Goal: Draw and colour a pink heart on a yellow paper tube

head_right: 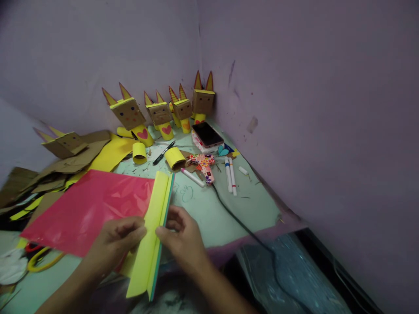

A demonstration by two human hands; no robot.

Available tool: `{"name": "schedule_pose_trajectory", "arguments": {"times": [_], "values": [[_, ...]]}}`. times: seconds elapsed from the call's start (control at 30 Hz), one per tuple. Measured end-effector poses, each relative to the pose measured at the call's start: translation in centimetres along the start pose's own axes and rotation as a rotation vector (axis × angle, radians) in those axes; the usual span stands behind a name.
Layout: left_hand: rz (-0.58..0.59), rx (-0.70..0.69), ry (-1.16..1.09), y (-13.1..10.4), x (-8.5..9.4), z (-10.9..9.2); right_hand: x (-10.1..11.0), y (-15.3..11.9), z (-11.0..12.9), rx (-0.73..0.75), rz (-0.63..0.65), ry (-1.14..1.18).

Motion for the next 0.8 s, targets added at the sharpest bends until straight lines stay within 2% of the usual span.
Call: {"name": "schedule_pose_trajectory", "arguments": {"times": [0.17,0.27,0.33,0.4,0.5,0.57,0.7,0.8], "values": [[0.008,0.007,0.0,-0.1,-0.3,0.2,0.0,0.0,0.0,-0.001,-0.011,0.01],[-0.045,-0.002,-0.015,-0.5,0.1,0.2,0.1,0.1,0.0,-0.021,-0.041,0.004],[-0.141,-0.064,0.049,-1.1,1.0,-0.4,0.3,0.2,-0.1,-0.044,-0.064,0.008],[-0.248,-0.168,0.21,-1.7,2.0,-1.5,0.4,0.1,-0.3,-0.068,-0.077,0.04],[-0.309,-0.311,0.421,-2.5,2.3,-3.3,0.7,-0.2,-0.6,-0.098,-0.088,0.149],[-0.261,-0.33,0.461,-2.4,1.8,-3.7,1.0,-0.5,-1.0,-0.129,-0.115,0.214],[-0.098,-0.196,0.519,-2.2,0.4,-2.9,1.3,-1.0,-1.4,-0.189,-0.157,0.269],[-0.041,-0.144,0.621,-2.9,-0.6,-2.9,1.1,-1.1,-1.2,-0.192,-0.156,0.286]]}}
Point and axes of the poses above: each hand's wrist, its own y-axis towards the middle knuckle, its own x-axis out of the back of the hand, z = x × y, the point moved 10 cm from there along y, towards the middle knuckle, and after that the axes turned 13 degrees about y, right-handed, at the moved point
